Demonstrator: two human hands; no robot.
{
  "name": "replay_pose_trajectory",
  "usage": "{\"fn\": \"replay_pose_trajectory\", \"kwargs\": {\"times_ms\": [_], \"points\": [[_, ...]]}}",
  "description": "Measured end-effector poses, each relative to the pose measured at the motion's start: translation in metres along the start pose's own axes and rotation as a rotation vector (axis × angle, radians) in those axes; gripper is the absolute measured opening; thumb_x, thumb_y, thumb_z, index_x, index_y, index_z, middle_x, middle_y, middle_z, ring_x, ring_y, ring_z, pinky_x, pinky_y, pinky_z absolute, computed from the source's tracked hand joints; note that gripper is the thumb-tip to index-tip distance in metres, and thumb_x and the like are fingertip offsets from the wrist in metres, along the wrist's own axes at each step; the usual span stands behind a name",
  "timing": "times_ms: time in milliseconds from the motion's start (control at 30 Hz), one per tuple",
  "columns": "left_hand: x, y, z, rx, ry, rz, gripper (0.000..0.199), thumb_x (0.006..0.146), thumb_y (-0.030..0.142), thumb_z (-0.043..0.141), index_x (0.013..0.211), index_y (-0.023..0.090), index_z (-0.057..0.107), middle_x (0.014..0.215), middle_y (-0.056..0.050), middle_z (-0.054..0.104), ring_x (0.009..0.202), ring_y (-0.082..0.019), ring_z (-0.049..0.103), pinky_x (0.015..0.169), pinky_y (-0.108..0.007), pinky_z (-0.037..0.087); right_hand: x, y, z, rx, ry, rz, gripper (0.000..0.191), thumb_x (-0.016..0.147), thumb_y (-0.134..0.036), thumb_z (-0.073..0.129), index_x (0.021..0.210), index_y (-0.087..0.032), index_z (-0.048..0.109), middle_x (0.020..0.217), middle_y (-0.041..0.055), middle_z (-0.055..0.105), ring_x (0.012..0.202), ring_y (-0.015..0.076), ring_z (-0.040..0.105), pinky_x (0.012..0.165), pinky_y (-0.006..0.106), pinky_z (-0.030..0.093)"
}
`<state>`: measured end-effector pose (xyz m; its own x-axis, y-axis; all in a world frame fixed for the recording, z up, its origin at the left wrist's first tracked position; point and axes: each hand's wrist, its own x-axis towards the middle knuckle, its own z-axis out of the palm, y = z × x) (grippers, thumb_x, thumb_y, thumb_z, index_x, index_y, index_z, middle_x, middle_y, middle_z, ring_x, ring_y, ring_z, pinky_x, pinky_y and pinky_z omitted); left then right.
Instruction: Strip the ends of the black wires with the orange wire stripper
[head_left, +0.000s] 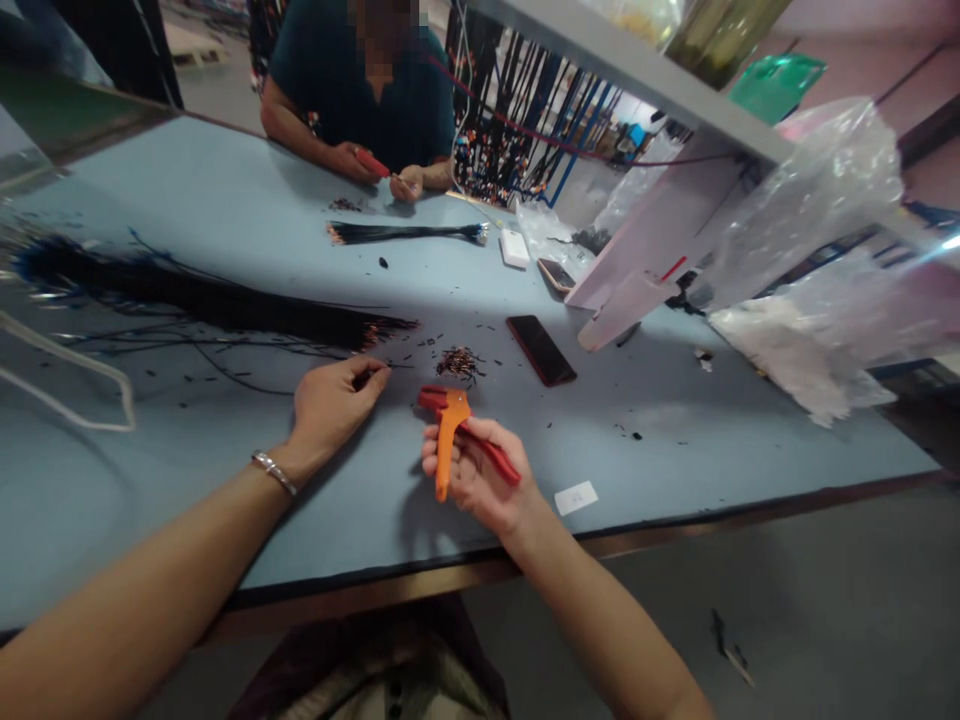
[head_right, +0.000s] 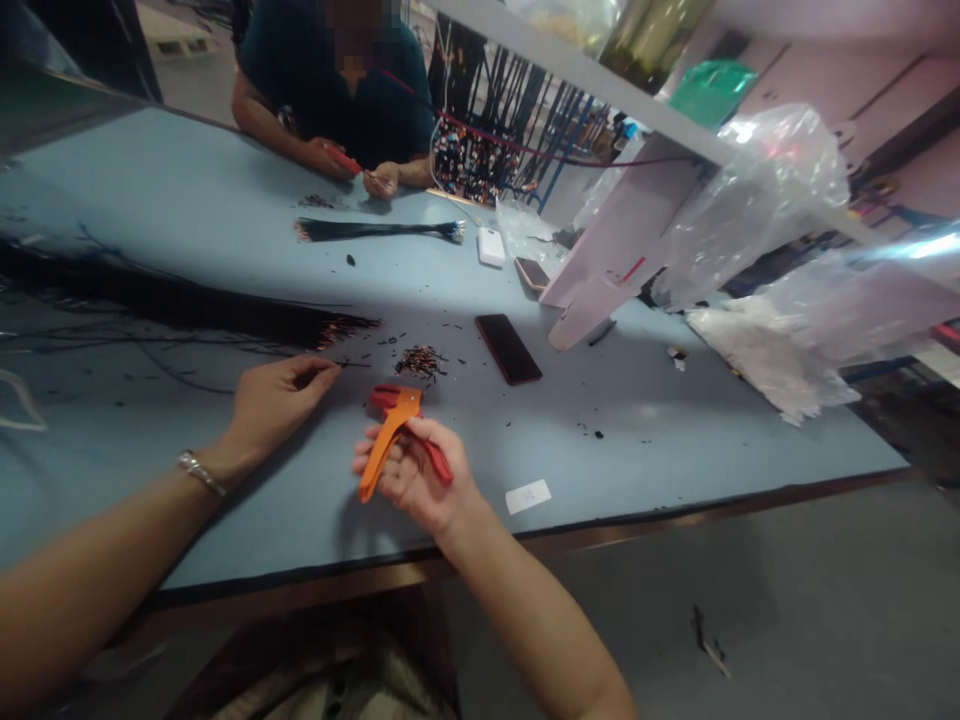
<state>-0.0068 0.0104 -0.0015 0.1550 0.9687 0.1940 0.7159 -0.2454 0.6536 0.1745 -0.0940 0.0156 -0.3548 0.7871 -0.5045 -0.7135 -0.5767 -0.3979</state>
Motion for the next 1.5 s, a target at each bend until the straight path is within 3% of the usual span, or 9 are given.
{"fn": "replay_pose_trajectory", "kwargs": {"times_ms": [133, 333, 600, 800, 900, 1000, 1133, 1300, 1500], "points": [[-0.001, 0.000, -0.001, -0.018, -0.004, -0.015, 0.030, 0.083, 0.042, 0.053, 0.090, 0.024, 0.075, 0.083, -0.002, 0.075, 0.076, -0.022, 0.067, 0.062, -0.026, 0.041, 0.002, -0.019, 0.003, 0.024, 0.038, -0.105, 0.042, 0.092, -0.027, 0.031, 0.093, -0.004, 0.066, 0.074, 0.0122, 0.072, 0.067, 0.0153, 0.071, 0.068, 0.022, 0.058], [0.001, -0.001, 0.002, -0.025, -0.017, -0.010, 0.032, 0.083, 0.044, 0.051, 0.092, 0.024, 0.075, 0.084, -0.001, 0.076, 0.079, -0.021, 0.067, 0.064, -0.027, 0.041, -0.032, -0.008, -0.027, -0.038, 0.014, -0.012, 0.042, 0.093, -0.027, 0.030, 0.099, -0.004, 0.065, 0.076, 0.0139, 0.073, 0.066, 0.0183, 0.072, 0.054, 0.024, 0.057], [0.002, -0.001, 0.002, -0.021, -0.018, -0.017, 0.036, 0.081, 0.046, 0.048, 0.091, 0.023, 0.075, 0.085, -0.001, 0.076, 0.076, -0.020, 0.066, 0.066, -0.027, 0.043, 0.009, -0.047, -0.009, 0.045, 0.048, -0.067, 0.046, 0.096, -0.026, 0.023, 0.104, 0.001, 0.059, 0.073, 0.0173, 0.072, 0.063, 0.0190, 0.071, 0.058, 0.025, 0.059], [0.002, -0.001, 0.002, -0.039, -0.026, 0.002, 0.036, 0.081, 0.046, 0.048, 0.090, 0.022, 0.075, 0.087, -0.002, 0.076, 0.080, -0.022, 0.067, 0.068, -0.027, 0.044, 0.002, -0.023, -0.008, -0.015, -0.102, 0.078, 0.048, 0.095, -0.029, 0.023, 0.103, -0.002, 0.062, 0.077, 0.0164, 0.074, 0.068, 0.0217, 0.074, 0.054, 0.026, 0.059], [0.003, -0.001, 0.002, -0.035, -0.021, 0.013, 0.036, 0.081, 0.046, 0.048, 0.089, 0.023, 0.075, 0.087, -0.002, 0.076, 0.080, -0.022, 0.067, 0.068, -0.027, 0.045, 0.014, -0.018, -0.007, -0.014, -0.086, 0.094, 0.050, 0.096, -0.027, 0.021, 0.099, 0.000, 0.062, 0.076, 0.0185, 0.073, 0.069, 0.0220, 0.074, 0.054, 0.025, 0.059], [0.003, -0.002, 0.002, -0.039, -0.020, 0.009, 0.036, 0.081, 0.046, 0.048, 0.088, 0.022, 0.074, 0.085, -0.003, 0.076, 0.079, -0.022, 0.067, 0.067, -0.027, 0.044, 0.026, -0.029, -0.004, 0.028, -0.017, -0.077, 0.045, 0.096, -0.026, 0.024, 0.096, -0.002, 0.062, 0.074, 0.0161, 0.073, 0.068, 0.0192, 0.073, 0.055, 0.021, 0.058], [0.002, -0.001, 0.001, -0.039, -0.029, 0.004, 0.035, 0.080, 0.045, 0.049, 0.086, 0.021, 0.074, 0.080, -0.003, 0.075, 0.076, -0.021, 0.066, 0.066, -0.027, 0.043, 0.009, -0.037, -0.013, -0.031, -0.025, -0.098, 0.044, 0.097, -0.028, 0.026, 0.098, -0.003, 0.063, 0.075, 0.0144, 0.073, 0.065, 0.0176, 0.072, 0.061, 0.024, 0.060], [0.004, 0.000, 0.002, -0.036, -0.034, -0.001, 0.035, 0.080, 0.046, 0.049, 0.087, 0.023, 0.074, 0.080, -0.001, 0.074, 0.076, -0.021, 0.066, 0.066, -0.027, 0.043, -0.029, -0.032, -0.038, -0.078, -0.014, -0.030, 0.047, 0.097, -0.027, 0.022, 0.101, -0.004, 0.063, 0.079, 0.0143, 0.073, 0.070, 0.0186, 0.073, 0.045, 0.019, 0.054], [0.004, -0.001, 0.001, -0.035, -0.043, -0.019, 0.036, 0.080, 0.048, 0.048, 0.087, 0.023, 0.073, 0.080, -0.001, 0.075, 0.077, -0.021, 0.066, 0.068, -0.027, 0.044, 0.003, -0.057, -0.028, -0.047, 0.024, -0.050, 0.044, 0.096, -0.024, 0.022, 0.100, -0.003, 0.061, 0.074, 0.0147, 0.073, 0.067, 0.0185, 0.073, 0.055, 0.023, 0.059]]}}
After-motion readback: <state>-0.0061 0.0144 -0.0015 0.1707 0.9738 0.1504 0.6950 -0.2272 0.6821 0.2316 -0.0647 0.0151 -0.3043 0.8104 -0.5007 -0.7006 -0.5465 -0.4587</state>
